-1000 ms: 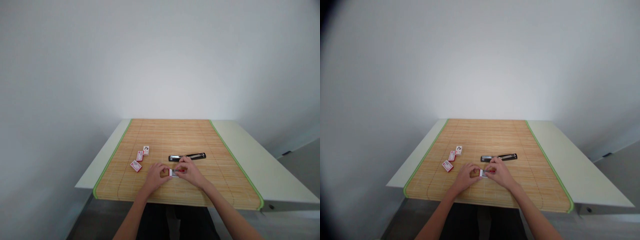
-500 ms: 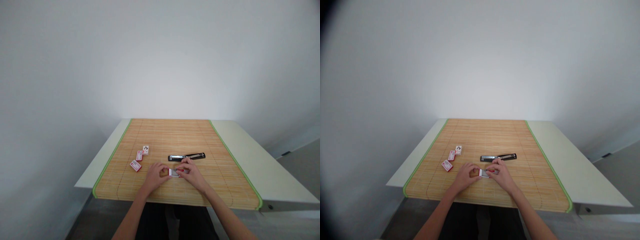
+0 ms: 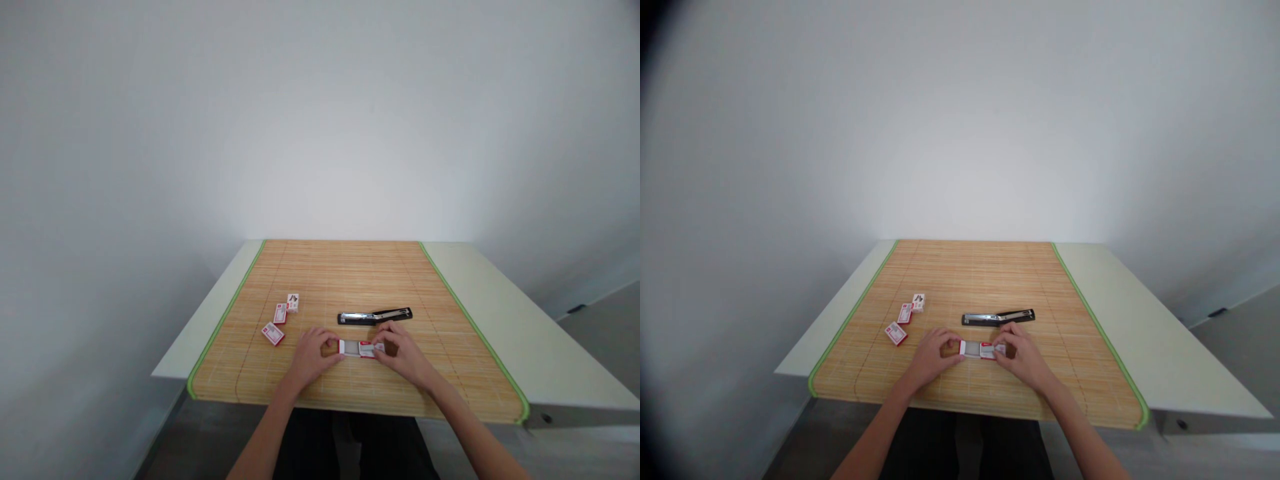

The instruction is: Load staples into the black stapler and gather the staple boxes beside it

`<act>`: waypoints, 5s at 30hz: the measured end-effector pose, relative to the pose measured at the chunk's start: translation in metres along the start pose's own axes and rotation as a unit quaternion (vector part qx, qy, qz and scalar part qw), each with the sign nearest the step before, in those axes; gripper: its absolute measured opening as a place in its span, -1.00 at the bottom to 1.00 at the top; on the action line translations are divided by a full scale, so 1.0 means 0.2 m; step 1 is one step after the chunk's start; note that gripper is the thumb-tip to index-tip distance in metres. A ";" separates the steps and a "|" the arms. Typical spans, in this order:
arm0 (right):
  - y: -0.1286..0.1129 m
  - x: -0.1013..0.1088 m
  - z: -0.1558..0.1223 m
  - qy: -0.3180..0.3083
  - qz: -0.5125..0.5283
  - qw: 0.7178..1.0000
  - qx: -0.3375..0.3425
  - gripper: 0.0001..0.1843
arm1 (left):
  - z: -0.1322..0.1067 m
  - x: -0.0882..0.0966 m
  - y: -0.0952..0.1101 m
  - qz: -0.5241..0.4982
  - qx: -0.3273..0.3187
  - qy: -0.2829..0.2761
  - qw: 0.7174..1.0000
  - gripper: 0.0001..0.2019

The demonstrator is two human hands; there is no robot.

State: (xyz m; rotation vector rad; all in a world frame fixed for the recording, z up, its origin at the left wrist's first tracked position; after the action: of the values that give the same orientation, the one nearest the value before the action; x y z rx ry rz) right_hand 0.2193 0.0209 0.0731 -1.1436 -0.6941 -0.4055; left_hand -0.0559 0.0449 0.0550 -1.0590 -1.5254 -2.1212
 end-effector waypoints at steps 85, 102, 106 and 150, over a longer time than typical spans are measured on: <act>-0.03 -0.10 0.26 0.040 -0.089 0.989 0.111 -0.86 | 0.18 -0.07 -0.03 0.060 -0.005 0.000 0.998 -0.62; -0.03 -0.09 0.29 0.014 -0.087 0.988 0.129 -0.94 | 0.18 -0.06 -0.02 0.054 -0.007 -0.001 0.999 -0.65; -0.05 -0.11 0.28 0.024 -0.087 0.988 0.128 -0.83 | 0.18 -0.06 -0.02 0.052 -0.007 -0.002 0.999 -0.64; -0.15 -0.20 0.28 0.045 -0.027 0.989 0.135 -0.88 | 0.18 -0.06 -0.01 0.043 -0.007 0.001 0.999 -0.62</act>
State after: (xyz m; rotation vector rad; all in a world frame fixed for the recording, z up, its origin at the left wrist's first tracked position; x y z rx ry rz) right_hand 0.1549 0.0583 0.0797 -0.8470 -0.6794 -0.3924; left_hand -0.0360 0.0760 0.0497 -1.1077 -1.4403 -2.0757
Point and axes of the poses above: each hand's wrist, its own z-axis towards the middle knuckle, its own x-axis out of the back of the hand, y = z × x, the point moved 3 cm from there along z, towards the middle knuckle, and after that the axes turned 2 degrees about x, right-handed, at the moved point
